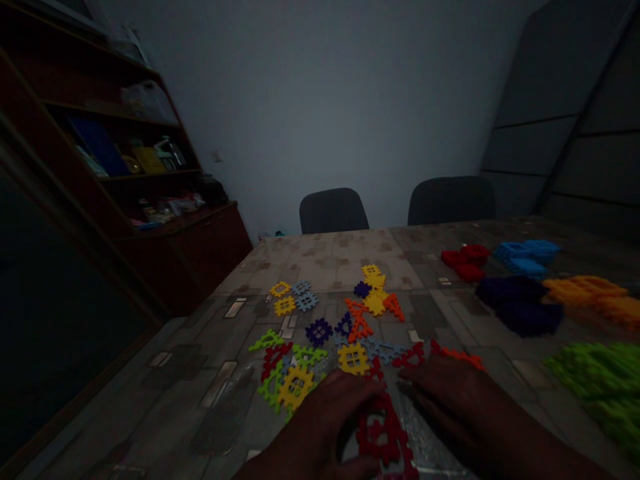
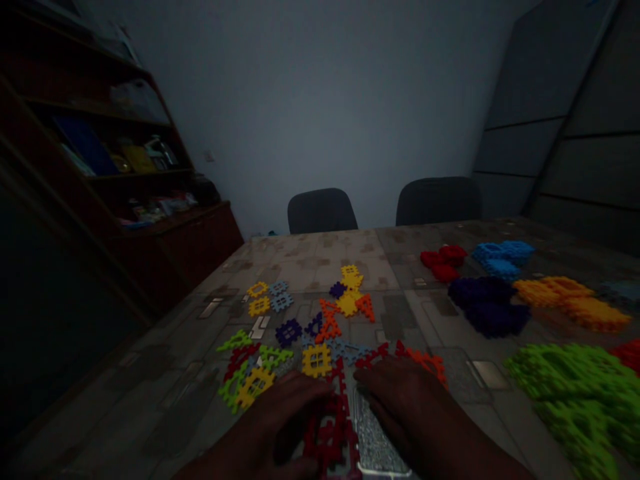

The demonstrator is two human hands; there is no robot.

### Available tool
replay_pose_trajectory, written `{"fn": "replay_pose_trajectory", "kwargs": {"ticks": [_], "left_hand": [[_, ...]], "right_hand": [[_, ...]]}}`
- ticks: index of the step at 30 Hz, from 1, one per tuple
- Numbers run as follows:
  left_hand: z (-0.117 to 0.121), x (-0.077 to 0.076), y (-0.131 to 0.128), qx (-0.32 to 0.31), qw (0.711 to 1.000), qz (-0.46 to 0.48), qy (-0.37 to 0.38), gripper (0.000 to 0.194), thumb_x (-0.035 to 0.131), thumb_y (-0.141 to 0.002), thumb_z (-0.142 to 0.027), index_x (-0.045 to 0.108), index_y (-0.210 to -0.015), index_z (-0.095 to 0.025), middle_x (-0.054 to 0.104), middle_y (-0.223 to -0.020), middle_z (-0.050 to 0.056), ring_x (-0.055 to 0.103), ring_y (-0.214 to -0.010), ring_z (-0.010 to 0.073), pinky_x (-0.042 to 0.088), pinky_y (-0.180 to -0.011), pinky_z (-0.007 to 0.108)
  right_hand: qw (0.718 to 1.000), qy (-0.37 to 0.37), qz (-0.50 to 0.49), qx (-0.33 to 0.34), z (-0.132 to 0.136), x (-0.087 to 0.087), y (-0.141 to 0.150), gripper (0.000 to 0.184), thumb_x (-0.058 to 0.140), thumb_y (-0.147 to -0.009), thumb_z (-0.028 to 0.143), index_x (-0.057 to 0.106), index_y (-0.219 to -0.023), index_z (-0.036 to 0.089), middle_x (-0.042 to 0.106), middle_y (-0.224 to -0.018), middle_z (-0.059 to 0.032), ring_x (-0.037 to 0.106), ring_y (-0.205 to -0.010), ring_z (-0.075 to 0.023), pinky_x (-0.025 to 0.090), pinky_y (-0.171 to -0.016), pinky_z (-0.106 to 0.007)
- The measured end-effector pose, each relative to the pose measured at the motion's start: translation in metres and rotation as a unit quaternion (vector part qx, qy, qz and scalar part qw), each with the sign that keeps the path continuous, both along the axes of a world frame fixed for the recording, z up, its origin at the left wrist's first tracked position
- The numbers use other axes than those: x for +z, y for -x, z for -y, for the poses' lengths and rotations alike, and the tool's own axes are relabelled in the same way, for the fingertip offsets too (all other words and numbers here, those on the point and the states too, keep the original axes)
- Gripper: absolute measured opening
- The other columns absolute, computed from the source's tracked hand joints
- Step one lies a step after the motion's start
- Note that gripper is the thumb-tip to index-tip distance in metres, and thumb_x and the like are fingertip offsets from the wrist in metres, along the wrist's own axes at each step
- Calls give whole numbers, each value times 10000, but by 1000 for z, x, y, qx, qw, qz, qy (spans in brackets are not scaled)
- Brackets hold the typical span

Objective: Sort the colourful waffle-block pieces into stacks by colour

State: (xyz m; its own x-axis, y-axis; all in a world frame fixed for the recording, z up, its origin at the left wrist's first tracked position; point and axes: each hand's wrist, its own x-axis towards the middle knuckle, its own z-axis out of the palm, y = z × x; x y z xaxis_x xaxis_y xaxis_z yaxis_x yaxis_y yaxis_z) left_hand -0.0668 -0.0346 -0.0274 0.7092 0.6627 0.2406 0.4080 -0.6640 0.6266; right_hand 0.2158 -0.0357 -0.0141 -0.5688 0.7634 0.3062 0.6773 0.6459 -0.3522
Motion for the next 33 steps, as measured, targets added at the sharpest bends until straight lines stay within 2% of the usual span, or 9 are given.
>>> {"fn": "replay_pose_trajectory", "kwargs": {"ticks": [4, 6, 10, 15, 18, 20, 26, 28, 33], "left_hand": [[-2, -5, -11, -107, 993, 56, -15, 591, 678, -946, -234, 488, -1500, -310, 708, -1380, 90, 676, -1252, 260, 520, -1111, 415], [-1, -6, -13, -113, 990, 83, -13, 580, 558, -983, -148, 459, -1518, -350, 680, -1437, 69, 653, -1307, 234, 511, -1127, 397], [5, 0, -7, -22, 994, 93, -48, 589, 493, -961, -53, 481, -1475, -340, 691, -1405, 70, 658, -1292, 220, 535, -1098, 381], [8, 9, -1, 66, 997, 9, -36, 270, 556, -936, -134, 644, -1172, -233, 747, -1148, 91, 713, -1055, 248, 595, -926, 389], [7, 11, -1, 95, 995, -16, -14, 221, 530, -912, -124, 665, -1063, -215, 738, -1059, 83, 697, -993, 251, 577, -879, 394], [6, 10, -1, 106, 994, -28, -9, 224, 523, -899, -111, 667, -1040, -208, 732, -1046, 79, 686, -984, 253, 559, -875, 400], [6, 14, 3, 117, 991, -58, 4, 228, 535, -923, -115, 690, -1073, -189, 738, -1075, 86, 678, -1029, 269, 517, -949, 450], [6, 17, 3, 123, 990, -65, 8, 228, 539, -932, -114, 695, -1080, -189, 738, -1087, 85, 672, -1040, 271, 513, -955, 452], [3, 17, 2, 111, 991, -79, 2, 204, 544, -942, -108, 692, -1053, -194, 733, -1055, 66, 662, -1005, 259, 509, -913, 430]], "right_hand": [[1000, 2, -3, -17, -2, 1, -2, 339, 448, -997, 127, 722, -1168, 229, 798, -1043, -88, 757, -896, -220, 608, -786, -357], [1000, 2, 6, -19, -3, 0, -3, 337, 454, -983, 121, 733, -1142, 228, 800, -1055, -93, 761, -905, -232, 619, -784, -371], [1000, 9, 9, -13, 1, -10, -7, 346, 479, -993, 151, 717, -1225, 247, 789, -1195, -98, 756, -1052, -244, 634, -864, -387], [999, 11, 5, 35, 15, -14, -7, 560, 728, -949, 367, 588, -1488, 306, 688, -1446, -87, 665, -1299, -281, 584, -1043, -405], [998, 25, 6, 60, 18, -9, 1, 717, 805, -886, 447, 541, -1541, 327, 710, -1415, -77, 694, -1242, -288, 581, -1039, -392], [997, 29, -8, 69, 14, -15, 8, 803, 828, -839, 473, 512, -1565, 338, 732, -1371, -77, 710, -1181, -298, 580, -1021, -397], [994, -46, -15, 96, 0, -63, 25, 863, 811, -793, 526, 499, -1568, 308, 791, -1149, -76, 719, -982, -296, 589, -881, -374], [993, -68, -17, 92, 3, -59, 25, 851, 797, -820, 513, 474, -1582, 311, 793, -1112, -66, 718, -945, -286, 592, -852, -366], [996, -66, 4, 53, 20, -20, 15, 803, 766, -883, 493, 445, -1600, 324, 771, -1241, -77, 726, -1050, -291, 589, -913, -375]]}}
